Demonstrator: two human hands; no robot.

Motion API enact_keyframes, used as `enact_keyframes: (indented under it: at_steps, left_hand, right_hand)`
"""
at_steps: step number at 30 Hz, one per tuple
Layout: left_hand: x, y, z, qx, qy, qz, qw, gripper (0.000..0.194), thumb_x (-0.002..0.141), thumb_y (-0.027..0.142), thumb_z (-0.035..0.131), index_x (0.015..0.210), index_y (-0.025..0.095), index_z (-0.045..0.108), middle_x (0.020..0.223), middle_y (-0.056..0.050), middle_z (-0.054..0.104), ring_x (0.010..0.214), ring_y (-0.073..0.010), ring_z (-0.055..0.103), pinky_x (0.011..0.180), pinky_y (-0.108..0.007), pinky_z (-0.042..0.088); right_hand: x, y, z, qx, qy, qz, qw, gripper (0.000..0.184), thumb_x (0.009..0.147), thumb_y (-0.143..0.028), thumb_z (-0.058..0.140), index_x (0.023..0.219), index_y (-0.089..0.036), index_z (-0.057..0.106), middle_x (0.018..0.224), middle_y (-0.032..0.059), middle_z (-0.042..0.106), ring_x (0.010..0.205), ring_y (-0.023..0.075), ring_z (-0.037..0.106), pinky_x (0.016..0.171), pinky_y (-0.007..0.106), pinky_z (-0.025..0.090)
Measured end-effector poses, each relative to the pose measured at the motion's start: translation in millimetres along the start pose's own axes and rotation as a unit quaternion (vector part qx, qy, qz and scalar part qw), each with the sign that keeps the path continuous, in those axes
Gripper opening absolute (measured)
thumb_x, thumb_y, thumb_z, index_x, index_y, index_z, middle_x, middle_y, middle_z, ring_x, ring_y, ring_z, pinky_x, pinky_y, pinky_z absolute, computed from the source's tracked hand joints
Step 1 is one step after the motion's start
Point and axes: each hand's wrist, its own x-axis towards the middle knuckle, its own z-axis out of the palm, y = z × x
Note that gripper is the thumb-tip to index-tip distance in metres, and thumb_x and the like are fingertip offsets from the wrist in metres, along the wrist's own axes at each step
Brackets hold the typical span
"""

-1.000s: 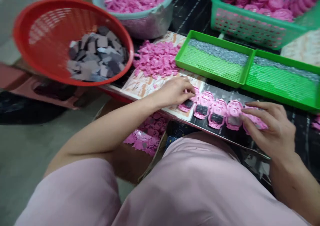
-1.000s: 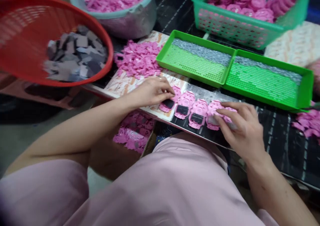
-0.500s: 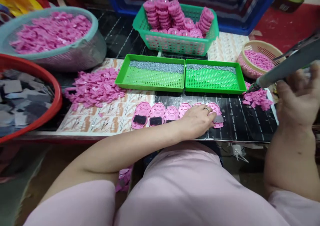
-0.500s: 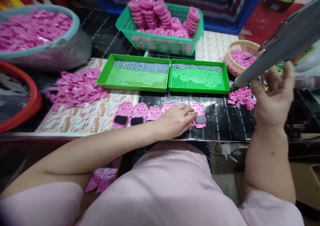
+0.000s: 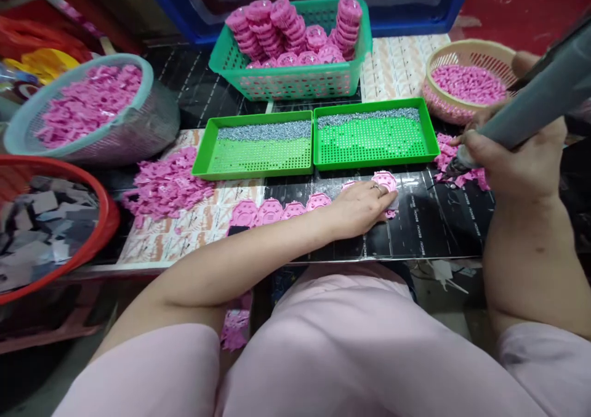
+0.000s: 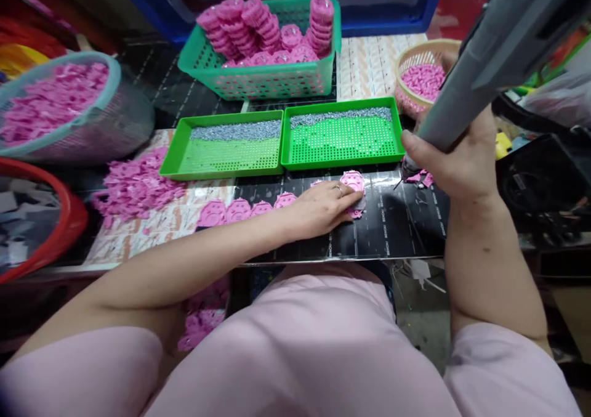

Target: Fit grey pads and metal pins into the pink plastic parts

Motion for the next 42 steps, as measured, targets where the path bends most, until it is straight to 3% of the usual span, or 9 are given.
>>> enact_keyframes:
  at_steps: [4,9,12,17,25,29,33,39,42]
  left_hand:
    - [3.8,-6.9,-8.6,-0.031,-0.022,-0.014,0.999,0.042,0.095,0.042,0.054,0.126,0.013,0.058,0.123,-0.013,0.064,0.113,-0.0269,0.058,0.096,-0.039,0.04]
    - [9.0,-6.2,-5.4,-0.024,-0.001,-0.032,0.999,0.035,0.098,0.039,0.05,0.116,0.012,0.064,0.113,-0.013,0.068,0.107,-0.0269,0.061,0.095,-0.041,0.04]
    - [9.3,-6.2,-0.9,-0.016,0.012,-0.021,1.0,0.028,0.097,0.031,0.049,0.109,0.011,0.066,0.11,-0.013,0.068,0.102,-0.0251,0.063,0.091,-0.038,0.044]
    - [2.1,-7.1,1.0,-0.01,0.058,-0.01,0.998,0.025,0.097,0.028,0.05,0.104,0.011,0.067,0.111,-0.011,0.067,0.098,-0.0226,0.063,0.09,-0.035,0.047]
    - [-1.9,-6.1,2.8,0.024,0.084,0.02,0.996,0.03,0.097,0.035,0.052,0.104,0.009,0.065,0.102,-0.013,0.068,0.092,-0.0231,0.063,0.087,-0.037,0.049]
    - [-0.6,-7.0,0.6,0.035,0.086,0.02,0.995,0.025,0.097,0.027,0.05,0.104,0.009,0.065,0.102,-0.013,0.068,0.093,-0.0229,0.063,0.087,-0.036,0.048]
    - [1.3,-7.3,0.2,0.048,0.08,0.016,0.996,0.025,0.098,0.025,0.048,0.1,0.009,0.066,0.096,-0.011,0.068,0.089,-0.0225,0.063,0.085,-0.036,0.048]
    - [2.3,-3.4,-1.0,0.062,0.096,0.002,0.993,0.029,0.098,0.03,0.047,0.094,0.009,0.067,0.09,-0.01,0.069,0.087,-0.0222,0.063,0.085,-0.036,0.046]
    - [3.4,-1.3,-1.2,0.063,0.096,-0.003,0.993,0.028,0.096,0.029,0.048,0.093,0.008,0.067,0.09,-0.011,0.068,0.086,-0.023,0.063,0.082,-0.037,0.046]
  right_hand:
    - [-4.3,-8.4,2.2,0.057,-0.045,0.004,0.997,0.064,0.073,-0.03,0.078,0.13,-0.025,0.05,0.074,-0.0019,0.054,0.061,0.0107,0.049,0.058,0.029,0.043]
    - [-6.1,-10.8,4.7,0.089,-0.036,-0.026,0.995,0.063,0.066,-0.023,0.082,0.123,-0.024,0.055,0.071,-0.0026,0.057,0.056,0.0103,0.051,0.054,0.028,0.043]
    - [-7.5,-10.5,7.6,0.088,-0.024,-0.019,0.996,0.053,0.064,-0.025,0.083,0.111,-0.024,0.058,0.072,-0.0012,0.058,0.056,0.0113,0.054,0.052,0.028,0.044]
    - [-10.8,-9.6,14.9,0.109,-0.016,-0.066,0.992,0.029,0.073,-0.01,0.072,0.1,-0.02,0.065,0.076,0.0001,0.063,0.063,0.0113,0.059,0.056,0.028,0.046]
    - [-15.0,-3.7,17.2,0.122,-0.039,-0.073,0.989,0.03,0.078,-0.01,0.068,0.103,-0.025,0.063,0.085,-0.0045,0.068,0.074,0.0115,0.066,0.066,0.029,0.055]
    - [-16.8,-5.1,16.1,0.118,-0.049,-0.052,0.99,0.031,0.077,-0.007,0.069,0.1,-0.026,0.06,0.094,-0.0044,0.067,0.076,0.0102,0.066,0.068,0.029,0.055]
    - [-18.7,-3.4,15.8,0.114,-0.053,-0.051,0.991,0.029,0.077,-0.009,0.069,0.099,-0.026,0.06,0.088,-0.0046,0.067,0.075,0.012,0.066,0.066,0.031,0.056]
    - [-17.5,2.1,16.6,0.14,-0.051,-0.067,0.987,0.037,0.075,-0.005,0.069,0.106,-0.026,0.063,0.091,-0.0025,0.064,0.073,0.0105,0.066,0.065,0.028,0.055]
    - [-14.7,0.0,18.7,0.207,-0.066,-0.075,0.973,0.051,0.077,-0.005,0.068,0.122,-0.029,0.06,0.09,-0.0019,0.063,0.08,0.0117,0.067,0.079,0.033,0.058]
